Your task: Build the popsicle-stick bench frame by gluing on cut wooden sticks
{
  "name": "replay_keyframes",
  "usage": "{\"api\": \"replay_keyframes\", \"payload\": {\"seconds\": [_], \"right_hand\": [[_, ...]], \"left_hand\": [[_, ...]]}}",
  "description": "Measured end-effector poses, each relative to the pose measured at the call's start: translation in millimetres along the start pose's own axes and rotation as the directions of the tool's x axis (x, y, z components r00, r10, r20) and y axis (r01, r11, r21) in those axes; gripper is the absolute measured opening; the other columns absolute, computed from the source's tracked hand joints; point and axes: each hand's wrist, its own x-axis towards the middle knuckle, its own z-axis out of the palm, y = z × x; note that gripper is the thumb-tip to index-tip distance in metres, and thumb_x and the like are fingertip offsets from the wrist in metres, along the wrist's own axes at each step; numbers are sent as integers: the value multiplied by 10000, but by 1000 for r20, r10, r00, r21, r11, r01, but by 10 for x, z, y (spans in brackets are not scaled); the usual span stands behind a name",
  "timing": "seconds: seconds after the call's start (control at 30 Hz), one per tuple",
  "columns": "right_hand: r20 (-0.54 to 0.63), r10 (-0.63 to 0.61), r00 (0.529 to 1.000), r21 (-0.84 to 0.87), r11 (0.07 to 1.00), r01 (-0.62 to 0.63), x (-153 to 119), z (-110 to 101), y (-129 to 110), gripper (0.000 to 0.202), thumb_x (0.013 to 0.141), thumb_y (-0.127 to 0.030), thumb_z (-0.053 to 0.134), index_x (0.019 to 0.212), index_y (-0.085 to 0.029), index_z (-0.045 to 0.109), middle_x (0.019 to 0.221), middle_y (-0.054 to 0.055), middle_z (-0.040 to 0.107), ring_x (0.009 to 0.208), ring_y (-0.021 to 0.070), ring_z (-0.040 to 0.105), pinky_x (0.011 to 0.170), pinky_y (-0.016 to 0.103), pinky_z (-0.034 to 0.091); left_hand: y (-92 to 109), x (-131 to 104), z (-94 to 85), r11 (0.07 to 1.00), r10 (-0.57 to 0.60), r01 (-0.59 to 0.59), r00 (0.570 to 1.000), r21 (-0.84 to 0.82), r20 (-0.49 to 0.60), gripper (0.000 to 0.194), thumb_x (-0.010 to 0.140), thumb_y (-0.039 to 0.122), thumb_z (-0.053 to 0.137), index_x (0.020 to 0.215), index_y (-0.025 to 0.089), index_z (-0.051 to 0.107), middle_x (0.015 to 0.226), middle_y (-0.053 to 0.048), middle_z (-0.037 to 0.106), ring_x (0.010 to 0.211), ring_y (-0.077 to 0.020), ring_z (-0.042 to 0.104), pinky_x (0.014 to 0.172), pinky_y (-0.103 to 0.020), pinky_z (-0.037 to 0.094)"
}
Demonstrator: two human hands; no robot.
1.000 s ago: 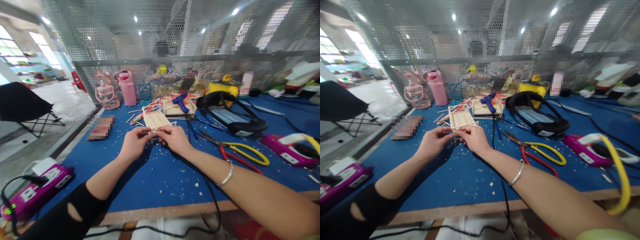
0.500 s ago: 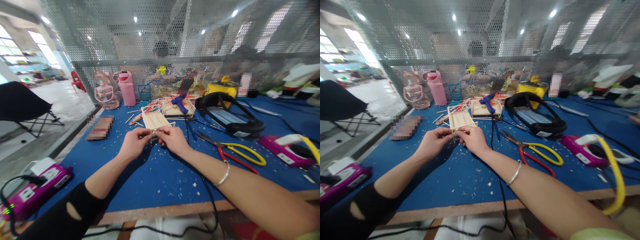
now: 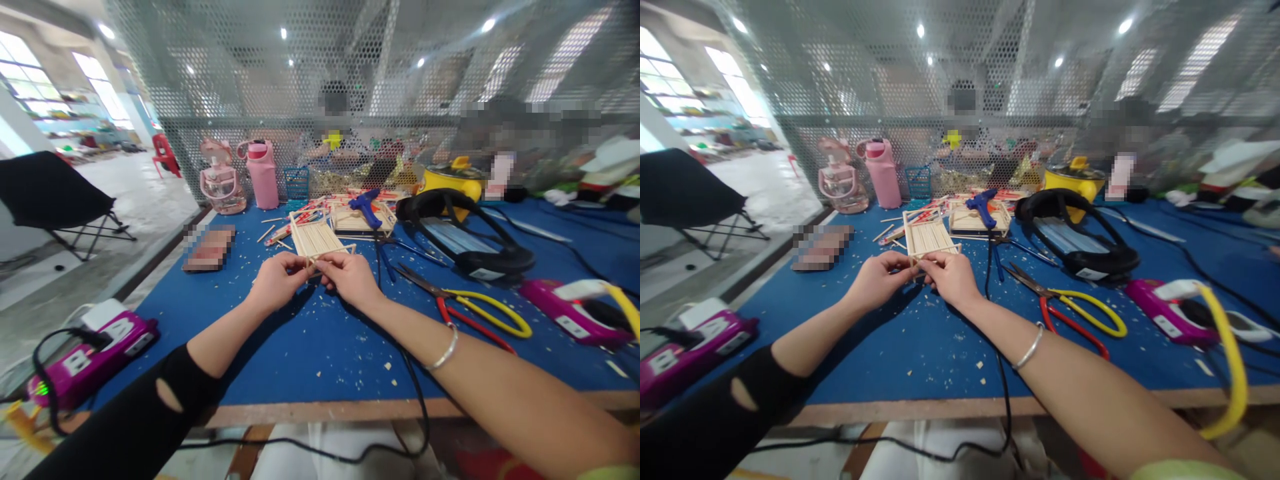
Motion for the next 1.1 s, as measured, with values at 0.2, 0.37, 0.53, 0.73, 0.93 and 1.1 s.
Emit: {"api": "replay_keyframes", "payload": {"seconds": [0.2,0.37,0.53,0.73,0.93,1.1], "right_hand": [[-9,9,1000,-1,1000,-9,-5,2,-11,201,744,-315,627,799,-137,703,481,-32,566,424,91,516,430,200,437],[-7,-3,1000,-8,1000,3,-5,2,-9,207,748,-328,624,801,-143,699,485,-34,562,422,86,513,430,194,436],[6,-24,1000,-27,999,24,-11,0,8,244,753,-362,624,817,-137,693,497,-27,566,434,89,520,435,194,447],[3,-28,1000,-59,998,28,-25,-4,-34,217,772,-352,610,811,-146,665,504,-30,568,435,84,514,438,183,437],[311,196,930,-295,950,-102,-98,-251,-144,130,740,-259,620,659,-162,653,435,-40,556,361,70,453,387,174,354],[380,200,903,-740,652,167,-178,-375,-244,134,724,-226,635,630,-217,730,550,21,684,541,151,623,492,219,394]], "left_hand": [[-49,21,-13,996,70,-72,997,43,32,194,811,331,596,841,197,733,867,-46,685,809,-176,615,746,-308,448],[-59,20,-17,997,80,-80,996,20,32,156,781,272,634,877,207,738,885,-40,682,832,-177,616,768,-308,449],[-49,15,-6,997,79,-79,997,23,15,137,776,261,640,858,204,735,853,-36,671,805,-172,609,749,-301,453],[-36,17,-13,997,62,-62,998,38,2,135,773,254,637,851,202,735,853,-43,681,801,-179,613,747,-305,448],[-44,17,-22,999,40,-40,999,-4,-25,87,740,256,659,779,205,719,841,-46,688,805,-190,618,762,-313,450],[-82,11,-1,998,58,-58,998,14,-19,136,728,264,668,837,199,717,845,-48,669,780,-185,603,746,-308,448]]}}
